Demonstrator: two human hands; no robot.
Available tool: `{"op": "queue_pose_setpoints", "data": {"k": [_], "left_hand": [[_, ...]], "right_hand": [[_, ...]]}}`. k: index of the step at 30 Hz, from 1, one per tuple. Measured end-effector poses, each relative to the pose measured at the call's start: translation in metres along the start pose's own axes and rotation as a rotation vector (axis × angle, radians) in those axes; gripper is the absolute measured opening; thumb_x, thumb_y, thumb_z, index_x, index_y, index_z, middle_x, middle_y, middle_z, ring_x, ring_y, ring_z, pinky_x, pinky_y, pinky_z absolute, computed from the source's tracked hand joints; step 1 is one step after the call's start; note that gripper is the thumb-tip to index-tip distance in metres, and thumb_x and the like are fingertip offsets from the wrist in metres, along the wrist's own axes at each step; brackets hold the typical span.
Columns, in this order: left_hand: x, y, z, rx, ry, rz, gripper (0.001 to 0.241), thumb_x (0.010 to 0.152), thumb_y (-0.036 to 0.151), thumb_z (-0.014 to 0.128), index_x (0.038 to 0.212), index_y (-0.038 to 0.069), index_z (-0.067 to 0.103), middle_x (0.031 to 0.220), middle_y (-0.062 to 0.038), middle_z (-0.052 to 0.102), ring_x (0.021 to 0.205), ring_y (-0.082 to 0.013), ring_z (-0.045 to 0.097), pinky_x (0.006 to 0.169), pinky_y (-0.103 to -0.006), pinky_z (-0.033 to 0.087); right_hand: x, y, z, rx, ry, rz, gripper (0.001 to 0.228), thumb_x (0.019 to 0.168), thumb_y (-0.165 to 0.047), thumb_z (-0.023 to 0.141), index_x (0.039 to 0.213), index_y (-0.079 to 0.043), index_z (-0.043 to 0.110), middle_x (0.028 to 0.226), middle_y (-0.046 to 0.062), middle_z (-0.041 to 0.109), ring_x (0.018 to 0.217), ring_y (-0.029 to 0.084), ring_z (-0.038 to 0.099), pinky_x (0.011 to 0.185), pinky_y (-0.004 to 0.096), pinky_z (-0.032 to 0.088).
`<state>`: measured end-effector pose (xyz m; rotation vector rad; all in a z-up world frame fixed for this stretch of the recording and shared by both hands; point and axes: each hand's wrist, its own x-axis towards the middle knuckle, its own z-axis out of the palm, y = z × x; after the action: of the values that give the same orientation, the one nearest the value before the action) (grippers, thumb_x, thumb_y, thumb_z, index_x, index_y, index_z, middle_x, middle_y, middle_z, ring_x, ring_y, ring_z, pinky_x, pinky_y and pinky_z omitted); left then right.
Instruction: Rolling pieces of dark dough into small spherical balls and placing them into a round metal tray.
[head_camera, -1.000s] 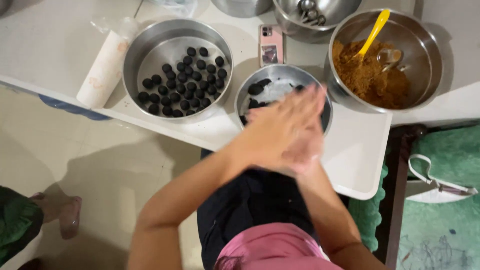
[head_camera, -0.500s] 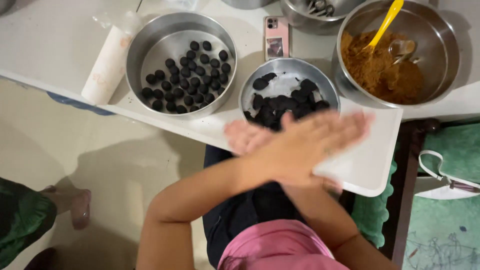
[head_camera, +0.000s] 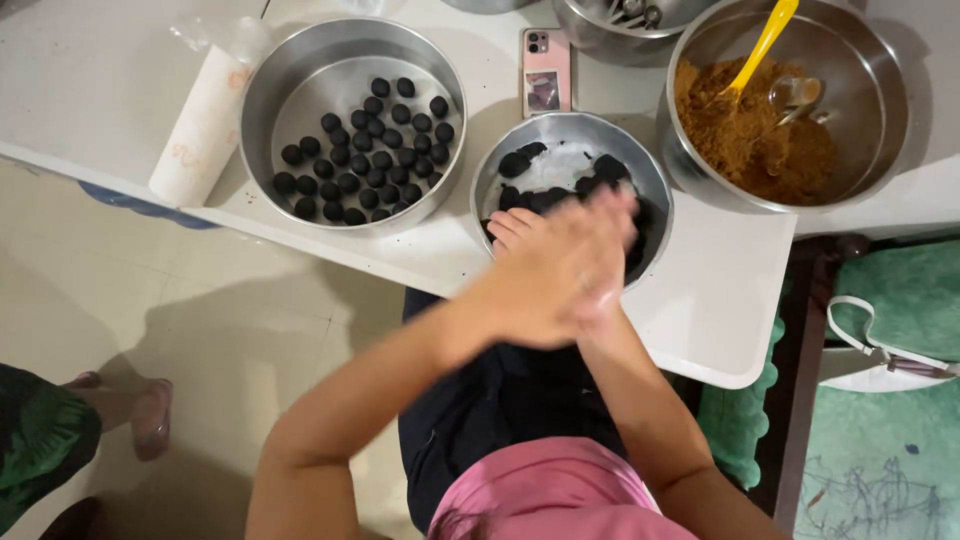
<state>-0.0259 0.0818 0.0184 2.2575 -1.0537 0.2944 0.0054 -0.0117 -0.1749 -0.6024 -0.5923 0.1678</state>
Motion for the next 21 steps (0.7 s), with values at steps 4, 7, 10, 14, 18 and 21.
{"op": "queue_pose_setpoints", "data": {"k": [4, 7, 10, 14, 18, 21], "left_hand": [[0.01, 0.001, 0.001, -0.055, -0.038, -0.01, 0.104, 0.084, 0.056, 0.068, 0.163, 0.007, 0.022, 0.172, -0.019, 0.019, 0.163, -0.0371, 0.017, 0.132, -0.0514, 0.014], [0.006, -0.002, -0.004, 0.004, -0.021, -0.018, 0.106, 0.093, 0.06, 0.063, 0.167, 0.001, 0.016, 0.176, -0.023, 0.013, 0.166, -0.0383, 0.014, 0.135, -0.0513, 0.013], [0.009, 0.012, -0.005, 0.045, -0.027, 0.039, 0.109, 0.089, 0.066, 0.06, 0.164, 0.001, 0.016, 0.172, -0.022, 0.011, 0.163, -0.0377, 0.013, 0.133, -0.0544, 0.011], [0.012, -0.006, -0.019, 0.064, -0.035, 0.006, 0.104, 0.098, 0.067, 0.055, 0.167, 0.0, 0.015, 0.176, -0.021, 0.01, 0.164, -0.0367, 0.012, 0.135, -0.0506, 0.011], [-0.008, 0.003, -0.002, 0.152, 0.061, 0.024, 0.099, 0.097, 0.065, 0.049, 0.165, 0.005, 0.009, 0.173, -0.016, 0.007, 0.163, -0.0382, 0.007, 0.133, -0.0536, 0.008], [0.008, 0.017, 0.013, 0.016, 0.092, 0.087, 0.098, 0.099, 0.065, 0.045, 0.166, 0.012, -0.002, 0.172, -0.011, -0.005, 0.162, -0.0358, 0.001, 0.133, -0.0542, 0.006]], "right_hand": [[0.043, -0.063, 0.082, 0.879, 0.347, 0.725, 0.129, 0.079, -0.09, 0.029, 0.158, 0.009, 0.01, 0.162, 0.032, 0.027, 0.148, 0.043, 0.034, 0.121, 0.053, 0.023], [0.047, -0.075, 0.089, 0.055, 0.314, 0.339, 0.097, 0.095, -0.077, 0.03, 0.166, -0.018, -0.001, 0.168, 0.017, 0.015, 0.153, 0.043, 0.025, 0.123, 0.061, 0.021], [0.04, -0.06, 0.048, 0.025, 0.137, 0.553, 0.095, 0.104, -0.064, 0.032, 0.164, 0.007, 0.008, 0.173, 0.024, 0.017, 0.163, 0.037, 0.017, 0.134, 0.049, 0.012], [0.063, -0.094, 0.129, 0.52, 0.244, 0.524, 0.104, 0.094, -0.076, 0.028, 0.162, -0.001, 0.005, 0.168, 0.024, 0.015, 0.153, 0.043, 0.023, 0.124, 0.055, 0.021], [0.023, -0.052, 0.034, -0.134, -0.031, 0.364, 0.101, 0.104, -0.065, 0.038, 0.161, 0.013, 0.01, 0.168, 0.036, 0.018, 0.158, 0.046, 0.024, 0.131, 0.052, 0.018], [0.043, -0.062, 0.093, 0.886, -0.068, 0.607, 0.116, 0.094, -0.079, 0.035, 0.159, 0.013, 0.01, 0.17, 0.028, 0.016, 0.16, 0.037, 0.024, 0.133, 0.045, 0.017]]}}
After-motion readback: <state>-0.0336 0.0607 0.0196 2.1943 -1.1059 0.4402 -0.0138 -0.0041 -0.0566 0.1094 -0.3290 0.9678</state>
